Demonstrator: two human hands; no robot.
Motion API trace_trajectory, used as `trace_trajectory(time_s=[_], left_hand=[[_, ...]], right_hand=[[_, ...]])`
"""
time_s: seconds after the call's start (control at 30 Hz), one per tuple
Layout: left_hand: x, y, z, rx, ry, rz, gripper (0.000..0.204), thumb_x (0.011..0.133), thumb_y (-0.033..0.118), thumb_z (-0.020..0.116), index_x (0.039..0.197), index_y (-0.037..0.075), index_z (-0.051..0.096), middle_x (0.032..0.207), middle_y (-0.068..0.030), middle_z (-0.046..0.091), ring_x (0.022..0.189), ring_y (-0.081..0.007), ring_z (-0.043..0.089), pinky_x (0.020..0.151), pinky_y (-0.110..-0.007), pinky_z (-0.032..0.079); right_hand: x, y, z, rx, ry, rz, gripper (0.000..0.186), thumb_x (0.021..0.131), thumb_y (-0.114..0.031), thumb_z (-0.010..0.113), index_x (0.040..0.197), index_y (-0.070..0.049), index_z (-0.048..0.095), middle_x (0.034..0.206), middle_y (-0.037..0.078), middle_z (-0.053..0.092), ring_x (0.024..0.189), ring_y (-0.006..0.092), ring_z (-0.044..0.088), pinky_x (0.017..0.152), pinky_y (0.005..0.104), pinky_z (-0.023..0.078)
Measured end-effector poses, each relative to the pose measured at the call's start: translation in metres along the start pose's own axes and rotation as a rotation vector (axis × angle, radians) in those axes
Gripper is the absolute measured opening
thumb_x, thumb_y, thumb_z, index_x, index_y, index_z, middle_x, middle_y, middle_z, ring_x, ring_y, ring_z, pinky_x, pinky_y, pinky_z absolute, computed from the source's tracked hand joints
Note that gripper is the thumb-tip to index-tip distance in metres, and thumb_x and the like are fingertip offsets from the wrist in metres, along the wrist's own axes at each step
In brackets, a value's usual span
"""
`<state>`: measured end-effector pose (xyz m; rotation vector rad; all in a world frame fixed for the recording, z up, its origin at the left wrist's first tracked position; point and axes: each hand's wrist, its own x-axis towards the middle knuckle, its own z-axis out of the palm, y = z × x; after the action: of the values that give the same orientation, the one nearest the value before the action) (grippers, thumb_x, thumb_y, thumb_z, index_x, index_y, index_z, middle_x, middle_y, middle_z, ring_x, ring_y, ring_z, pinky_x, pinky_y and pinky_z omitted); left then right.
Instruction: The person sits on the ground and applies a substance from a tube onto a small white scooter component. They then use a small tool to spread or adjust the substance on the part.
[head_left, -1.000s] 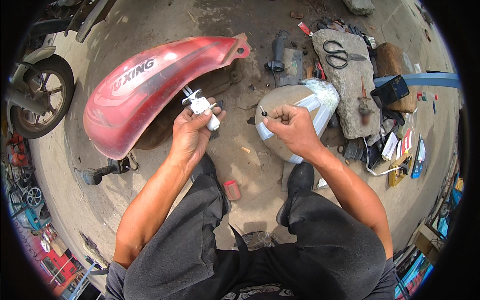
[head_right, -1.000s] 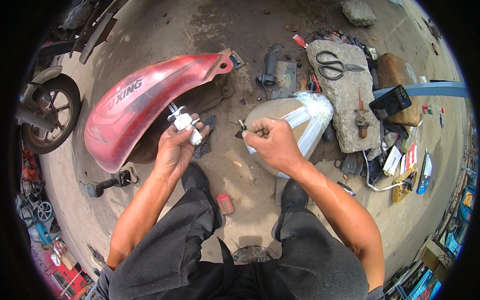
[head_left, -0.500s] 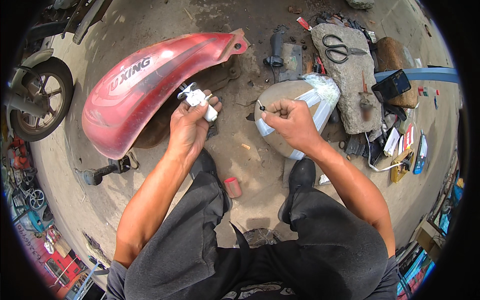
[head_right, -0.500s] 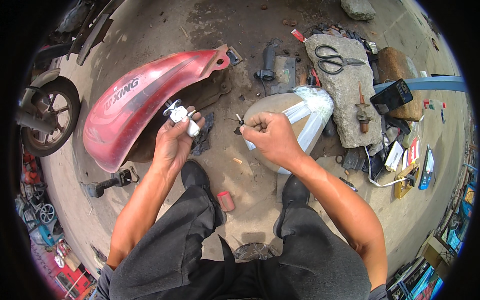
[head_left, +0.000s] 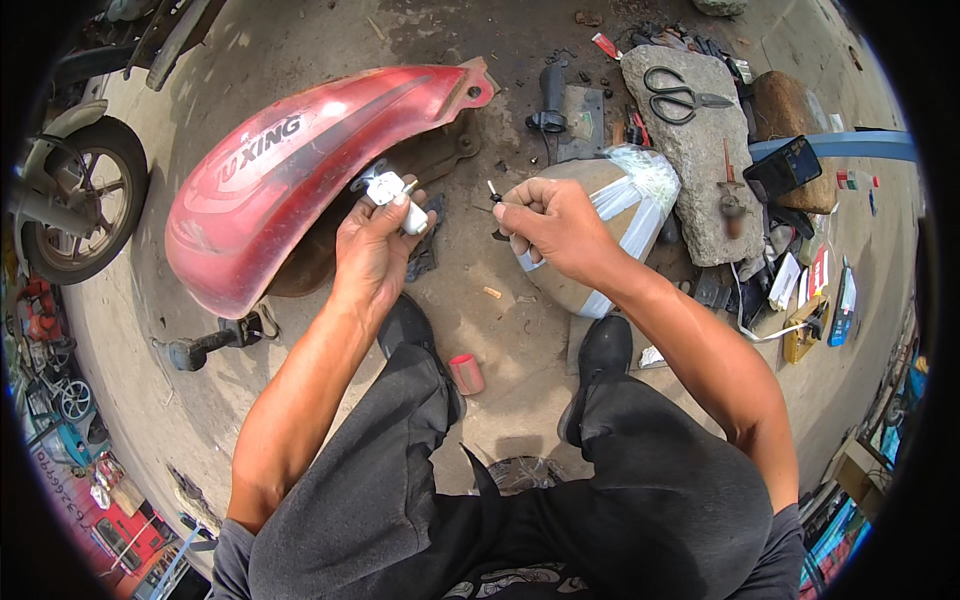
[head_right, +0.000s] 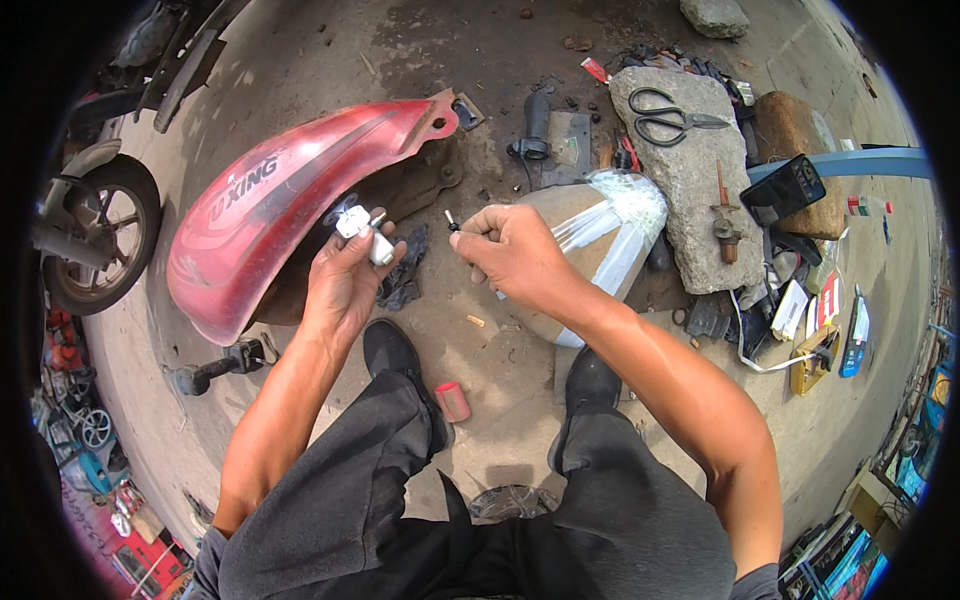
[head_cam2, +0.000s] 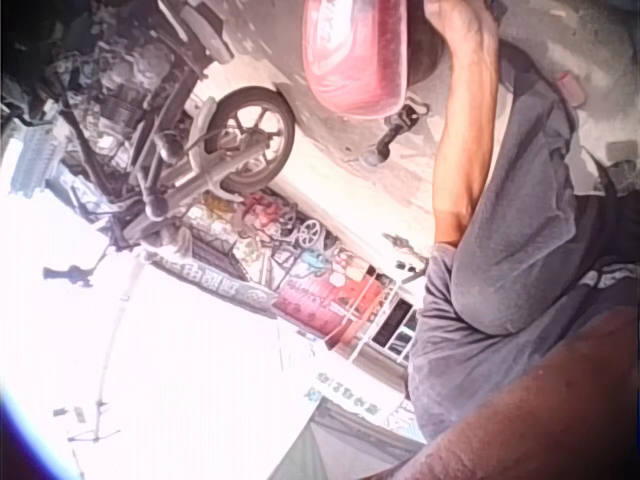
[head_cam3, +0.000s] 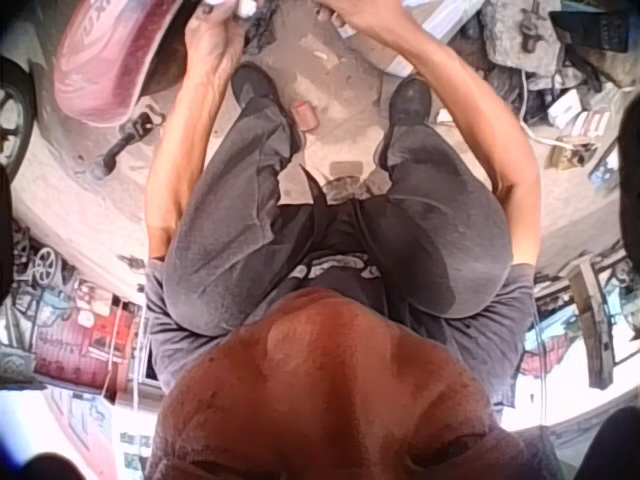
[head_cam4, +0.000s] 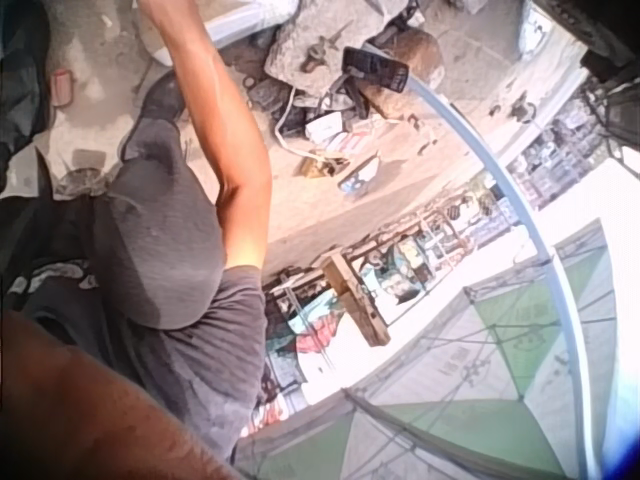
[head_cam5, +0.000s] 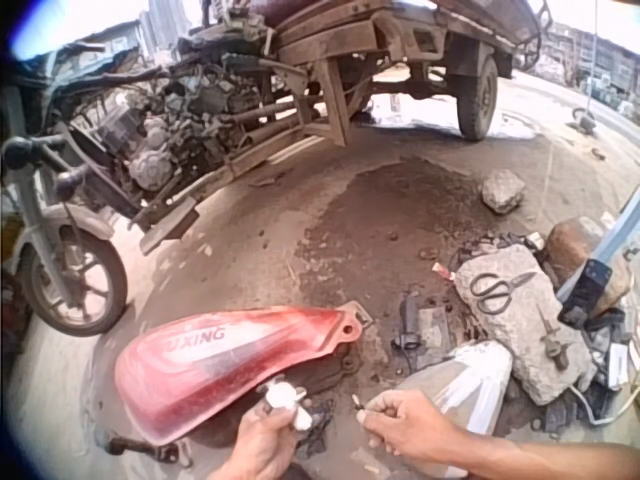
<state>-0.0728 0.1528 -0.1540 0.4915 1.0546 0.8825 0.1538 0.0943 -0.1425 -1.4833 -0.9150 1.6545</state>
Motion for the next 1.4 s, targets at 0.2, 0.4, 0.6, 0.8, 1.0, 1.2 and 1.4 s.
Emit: trace_trajectory(time_s=[0.2,0.4,0.6,0.8,1.0,1.2,1.4], left_hand=[[0.004,-0.001,-0.006,0.048,0.025,0.016,0.032,0.094,0.006,0.060,0.123,-0.001,0.050,0.120,-0.0109,0.060,0.107,-0.0208,0.060,0.094,-0.042,0.051],[0.006,-0.004,-0.009,0.044,0.014,0.008,0.028,0.093,0.009,0.064,0.117,0.001,0.052,0.108,-0.0084,0.062,0.101,-0.0185,0.061,0.092,-0.041,0.049],[0.001,0.000,-0.004,0.059,0.037,-0.011,0.026,0.094,0.012,0.064,0.115,0.003,0.052,0.106,-0.0073,0.062,0.099,-0.0192,0.062,0.093,-0.043,0.049],[0.001,0.001,0.002,0.062,0.069,-0.018,0.026,0.094,0.010,0.063,0.116,0.003,0.052,0.107,-0.0069,0.062,0.098,-0.0190,0.062,0.093,-0.043,0.049],[0.001,0.000,0.003,0.065,0.083,0.017,0.028,0.094,0.008,0.063,0.119,0.002,0.051,0.109,-0.0069,0.062,0.101,-0.0183,0.062,0.093,-0.041,0.049],[-0.001,0.001,0.000,0.056,0.093,0.020,0.026,0.094,0.007,0.063,0.117,0.002,0.053,0.109,-0.0064,0.062,0.100,-0.0173,0.062,0.093,-0.039,0.051],[0.000,0.001,-0.002,0.054,0.085,0.034,0.025,0.093,0.007,0.065,0.115,0.002,0.054,0.107,-0.0061,0.062,0.099,-0.0169,0.062,0.093,-0.038,0.051]], right_hand=[[0.018,-0.008,0.025,0.155,-0.072,0.004,0.030,0.096,-0.019,0.061,0.107,0.009,0.062,0.100,0.014,0.067,0.086,0.0179,0.068,0.065,0.0264,0.056],[0.030,0.002,0.039,0.304,-0.112,-0.016,0.033,0.096,-0.018,0.060,0.110,0.012,0.060,0.108,0.017,0.066,0.093,0.0208,0.068,0.074,0.0288,0.059],[0.032,-0.004,0.036,0.170,-0.103,-0.030,0.028,0.095,-0.016,0.061,0.104,0.011,0.062,0.097,0.015,0.068,0.081,0.0180,0.069,0.066,0.0277,0.057],[0.055,-0.026,0.028,-0.199,-0.104,-0.141,0.021,0.090,-0.014,0.065,0.092,0.007,0.065,0.073,0.009,0.066,0.061,0.0119,0.062,0.052,0.0258,0.050],[0.085,-0.025,0.032,-0.267,-0.112,-0.186,0.023,0.089,-0.018,0.067,0.090,0.005,0.068,0.066,0.005,0.060,0.056,0.0116,0.055,0.049,0.0273,0.045],[0.092,-0.027,0.037,-0.320,-0.103,-0.228,0.024,0.090,-0.019,0.067,0.094,0.005,0.069,0.065,0.003,0.057,0.055,0.0108,0.052,0.049,0.0288,0.043],[0.096,-0.026,0.041,-0.326,-0.084,-0.240,0.023,0.089,-0.018,0.067,0.096,0.003,0.070,0.069,0.005,0.060,0.057,0.0111,0.053,0.051,0.0299,0.043]])
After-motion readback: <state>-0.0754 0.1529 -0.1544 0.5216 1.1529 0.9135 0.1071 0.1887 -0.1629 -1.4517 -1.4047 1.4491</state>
